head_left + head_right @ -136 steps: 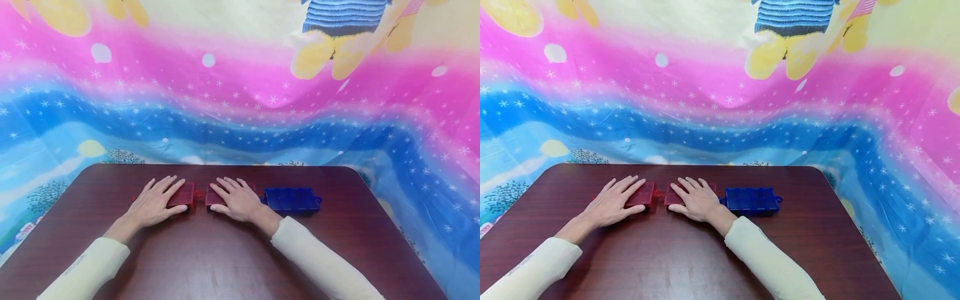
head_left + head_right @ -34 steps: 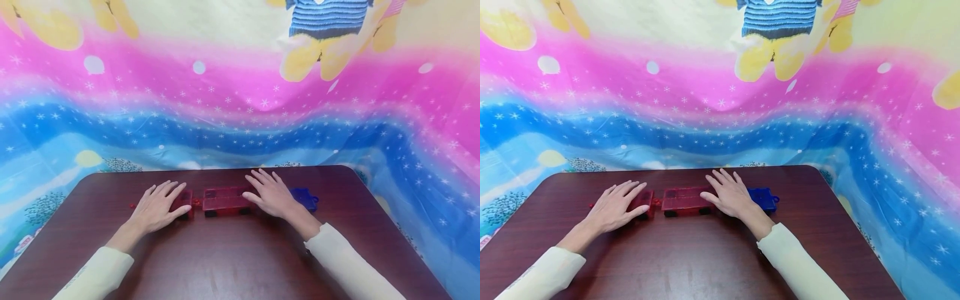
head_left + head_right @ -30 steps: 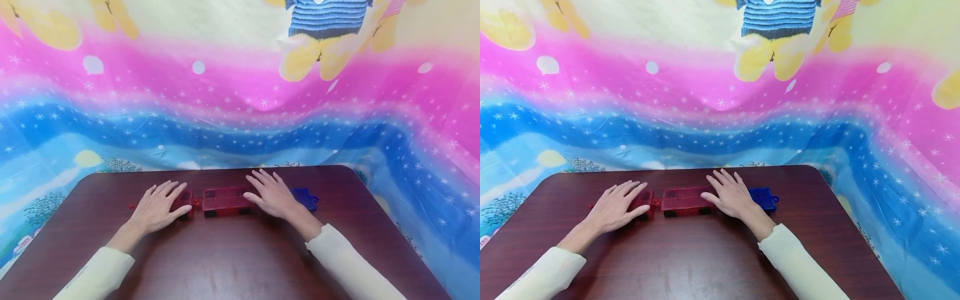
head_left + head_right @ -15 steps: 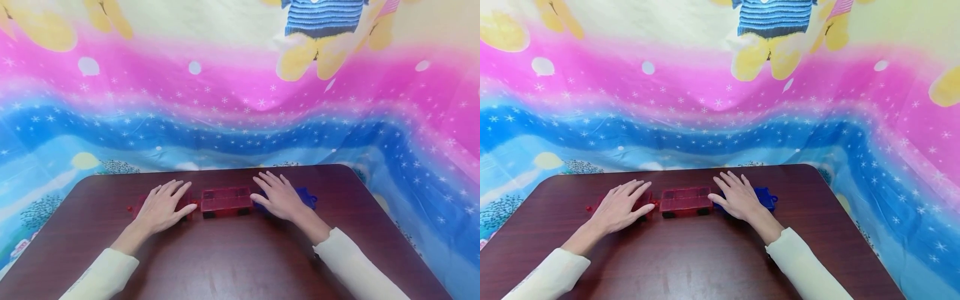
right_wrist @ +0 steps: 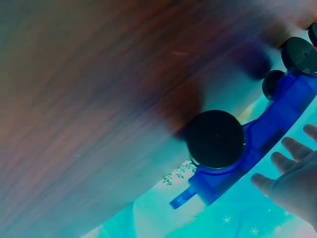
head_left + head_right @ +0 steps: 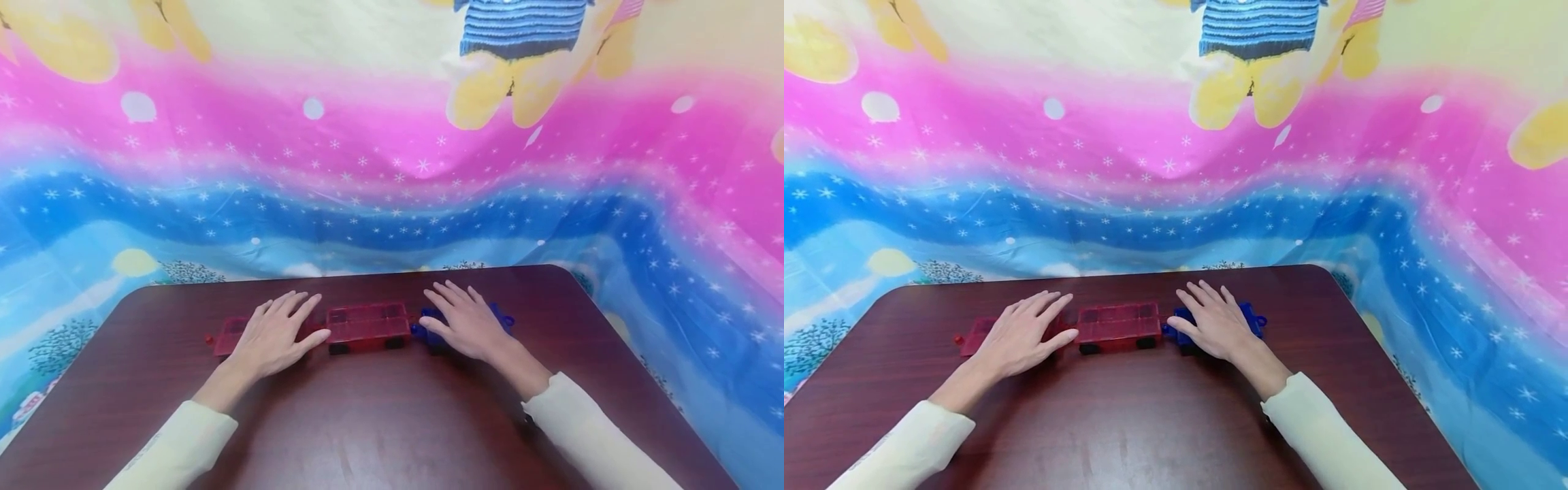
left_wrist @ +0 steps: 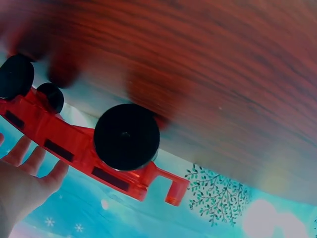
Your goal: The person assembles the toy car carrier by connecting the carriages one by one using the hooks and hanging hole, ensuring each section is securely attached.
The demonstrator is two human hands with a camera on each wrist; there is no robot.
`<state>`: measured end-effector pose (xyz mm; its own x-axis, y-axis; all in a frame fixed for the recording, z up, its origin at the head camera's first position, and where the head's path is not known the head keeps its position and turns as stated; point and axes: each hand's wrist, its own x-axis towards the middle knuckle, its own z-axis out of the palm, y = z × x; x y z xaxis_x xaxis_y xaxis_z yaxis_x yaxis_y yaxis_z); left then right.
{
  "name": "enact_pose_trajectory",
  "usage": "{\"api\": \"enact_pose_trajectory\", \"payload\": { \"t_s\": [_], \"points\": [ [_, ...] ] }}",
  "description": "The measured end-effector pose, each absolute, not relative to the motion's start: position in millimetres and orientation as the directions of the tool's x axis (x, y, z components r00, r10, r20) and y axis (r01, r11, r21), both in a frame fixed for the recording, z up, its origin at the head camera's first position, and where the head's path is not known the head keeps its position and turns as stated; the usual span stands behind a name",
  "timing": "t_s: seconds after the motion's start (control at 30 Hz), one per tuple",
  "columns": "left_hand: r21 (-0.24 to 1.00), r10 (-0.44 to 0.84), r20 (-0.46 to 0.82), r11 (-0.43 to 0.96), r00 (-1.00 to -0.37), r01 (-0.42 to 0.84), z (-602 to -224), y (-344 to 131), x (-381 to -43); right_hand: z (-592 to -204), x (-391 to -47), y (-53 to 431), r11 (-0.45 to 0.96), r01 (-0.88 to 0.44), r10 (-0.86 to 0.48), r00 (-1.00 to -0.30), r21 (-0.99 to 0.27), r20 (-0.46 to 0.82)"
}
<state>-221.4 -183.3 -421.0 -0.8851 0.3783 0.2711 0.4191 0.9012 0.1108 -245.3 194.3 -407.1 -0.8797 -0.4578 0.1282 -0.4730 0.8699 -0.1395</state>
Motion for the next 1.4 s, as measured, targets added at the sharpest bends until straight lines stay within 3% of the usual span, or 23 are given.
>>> {"api": "enact_pose_trajectory", "payload": {
  "t_s": [1.4],
  "points": [
    [0.049,0.503,0.201,0.852,-0.840,0.522,-431,-124,-232,-427,-248,213,0.865,-0.488,-0.480,-0.873,-0.118,0.085]
  ]
}}
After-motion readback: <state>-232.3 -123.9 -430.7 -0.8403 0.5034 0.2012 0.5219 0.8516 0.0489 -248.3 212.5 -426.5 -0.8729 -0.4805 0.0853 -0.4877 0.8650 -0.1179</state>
